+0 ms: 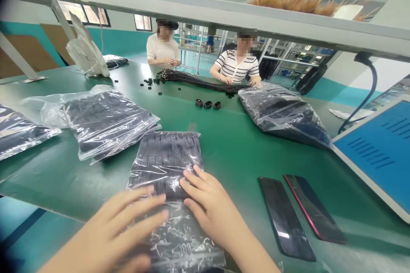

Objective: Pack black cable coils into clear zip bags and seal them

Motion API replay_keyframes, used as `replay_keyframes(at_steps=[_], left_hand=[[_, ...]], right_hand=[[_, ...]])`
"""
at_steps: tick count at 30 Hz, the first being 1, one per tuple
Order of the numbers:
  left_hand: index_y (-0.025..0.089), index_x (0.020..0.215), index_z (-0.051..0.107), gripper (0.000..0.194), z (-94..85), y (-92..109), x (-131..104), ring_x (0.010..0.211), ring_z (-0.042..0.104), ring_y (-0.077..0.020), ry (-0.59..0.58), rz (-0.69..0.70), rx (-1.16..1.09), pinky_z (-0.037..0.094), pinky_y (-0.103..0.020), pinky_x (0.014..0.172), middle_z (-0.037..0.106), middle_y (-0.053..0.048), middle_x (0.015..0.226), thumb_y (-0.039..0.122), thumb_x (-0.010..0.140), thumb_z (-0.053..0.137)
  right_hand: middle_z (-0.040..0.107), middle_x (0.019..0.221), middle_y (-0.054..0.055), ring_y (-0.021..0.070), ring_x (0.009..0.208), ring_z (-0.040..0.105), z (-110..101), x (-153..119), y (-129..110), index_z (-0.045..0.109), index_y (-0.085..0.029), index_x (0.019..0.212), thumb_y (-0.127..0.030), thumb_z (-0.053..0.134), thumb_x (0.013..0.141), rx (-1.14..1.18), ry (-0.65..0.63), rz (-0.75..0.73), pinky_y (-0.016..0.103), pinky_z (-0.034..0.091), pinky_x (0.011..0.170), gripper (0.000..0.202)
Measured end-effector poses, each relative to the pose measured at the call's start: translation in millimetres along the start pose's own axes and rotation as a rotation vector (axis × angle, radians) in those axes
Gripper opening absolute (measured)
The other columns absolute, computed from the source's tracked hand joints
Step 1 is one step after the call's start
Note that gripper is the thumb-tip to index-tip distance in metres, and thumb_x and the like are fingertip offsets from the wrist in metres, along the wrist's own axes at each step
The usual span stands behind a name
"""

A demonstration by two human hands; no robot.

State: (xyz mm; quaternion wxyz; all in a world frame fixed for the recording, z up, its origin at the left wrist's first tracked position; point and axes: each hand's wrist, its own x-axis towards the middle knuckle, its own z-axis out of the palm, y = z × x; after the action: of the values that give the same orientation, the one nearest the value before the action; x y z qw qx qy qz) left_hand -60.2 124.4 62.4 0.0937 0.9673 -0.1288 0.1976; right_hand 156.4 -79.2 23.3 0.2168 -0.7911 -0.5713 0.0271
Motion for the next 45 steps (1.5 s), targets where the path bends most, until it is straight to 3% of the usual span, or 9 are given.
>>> replay_keyframes(at_steps=[6, 9, 13, 15, 19, 26, 35, 40, 45], left_hand=[[0.032, 0.151, 0.051, 0.058, 23.4, -39.0, -5.4, 0.15, 0.041, -0.0238, -0.05, 0.103, 0.232, 0.022, -0.043, 0.131, 0.043, 0.005, 0.163, 0.05, 0.096, 0.062], [0.034, 0.144, 0.057, 0.048, 23.9, -36.8, -4.5, 0.144, 0.047, -0.023, -0.042, 0.076, 0.207, 0.027, -0.042, 0.127, 0.049, 0.007, 0.158, 0.047, 0.098, 0.06], [0.034, 0.13, 0.064, 0.031, 21.7, -44.9, 22.8, 0.13, 0.056, -0.0204, -0.058, -0.192, -0.019, 0.043, -0.042, 0.113, 0.067, 0.005, 0.138, 0.033, 0.1, 0.059], [0.029, 0.137, 0.059, 0.053, 23.9, -53.3, 39.5, 0.143, 0.046, -0.0293, -0.066, -0.28, -0.034, 0.038, -0.054, 0.119, 0.059, -0.002, 0.149, 0.048, 0.09, 0.071], [0.026, 0.153, 0.044, 0.092, 32.4, -63.2, 56.5, 0.157, 0.025, -0.0385, -0.163, -0.273, -0.018, 0.023, -0.069, 0.125, 0.036, -0.008, 0.167, 0.067, 0.077, 0.076], [0.023, 0.121, 0.063, 0.059, 36.1, -63.8, 42.3, 0.156, 0.03, -0.0385, -0.105, -0.232, -0.08, 0.02, -0.073, 0.125, 0.048, -0.01, 0.159, 0.051, 0.074, 0.085], [0.026, 0.151, 0.05, 0.061, 49.3, -63.5, 26.5, 0.148, 0.044, -0.0346, -0.045, -0.151, 0.036, 0.025, -0.072, 0.124, 0.06, -0.009, 0.148, 0.047, 0.096, 0.064], [0.026, 0.156, 0.042, 0.062, 46.8, -63.4, 27.7, 0.151, 0.041, -0.0332, -0.091, -0.13, 0.02, 0.025, -0.073, 0.123, 0.057, -0.008, 0.152, 0.044, 0.099, 0.06], [0.025, 0.145, 0.05, 0.055, 39.6, -67.1, 26.7, 0.147, 0.047, -0.0265, -0.077, -0.197, -0.122, 0.02, -0.065, 0.129, 0.06, -0.006, 0.147, 0.042, 0.095, 0.066]], right_hand=[[0.054, 0.153, 0.0, 0.0244, 0.148, 0.047, -1.9, -9.7, -0.6, 0.058, -0.026, 0.146, -0.006, 0.046, 0.099, -0.29, 0.042, -0.239, 0.051, 0.046, 0.121, 0.053], [0.059, 0.149, 0.004, 0.026, 0.143, 0.053, -0.7, -7.2, -0.9, 0.062, -0.025, 0.142, -0.026, 0.06, 0.101, -0.255, 0.087, -0.215, 0.052, 0.048, 0.118, 0.041], [0.036, 0.165, 0.014, 0.0335, 0.157, 0.03, -0.3, 18.6, 0.6, 0.033, -0.02, 0.163, -0.068, 0.08, 0.076, -0.134, 0.077, -0.055, 0.058, 0.037, 0.126, 0.11], [0.018, 0.171, 0.014, 0.0353, 0.161, 0.014, -2.4, 34.0, 2.5, 0.018, -0.02, 0.168, -0.076, 0.08, 0.069, -0.107, -0.005, -0.008, 0.061, 0.029, 0.128, 0.129], [0.016, 0.172, 0.006, 0.0359, 0.161, 0.013, -8.3, 49.6, 6.1, 0.026, -0.031, 0.166, -0.076, 0.076, 0.075, -0.1, -0.152, -0.043, 0.062, 0.031, 0.127, 0.113], [0.03, 0.168, 0.006, 0.0352, 0.156, 0.031, 1.0, 35.9, 5.5, 0.041, -0.031, 0.16, -0.059, 0.072, 0.09, -0.2, -0.047, -0.102, 0.059, 0.045, 0.119, 0.082], [0.057, 0.15, 0.01, 0.0328, 0.14, 0.052, 14.2, 27.3, -0.1, 0.06, -0.024, 0.145, -0.041, 0.074, 0.093, -0.2, 0.128, -0.115, 0.053, 0.056, 0.106, 0.057], [0.057, 0.149, 0.012, 0.0374, 0.136, 0.054, -1.6, 43.0, -5.3, 0.063, -0.022, 0.141, -0.073, 0.077, 0.077, -0.2, 0.061, -0.141, 0.062, 0.048, 0.111, 0.083], [0.046, 0.16, 0.004, 0.0268, 0.149, 0.045, -1.9, 56.9, -8.9, 0.046, -0.024, 0.156, -0.052, 0.072, 0.092, -0.16, -0.082, -0.257, 0.052, 0.04, 0.124, 0.075]])
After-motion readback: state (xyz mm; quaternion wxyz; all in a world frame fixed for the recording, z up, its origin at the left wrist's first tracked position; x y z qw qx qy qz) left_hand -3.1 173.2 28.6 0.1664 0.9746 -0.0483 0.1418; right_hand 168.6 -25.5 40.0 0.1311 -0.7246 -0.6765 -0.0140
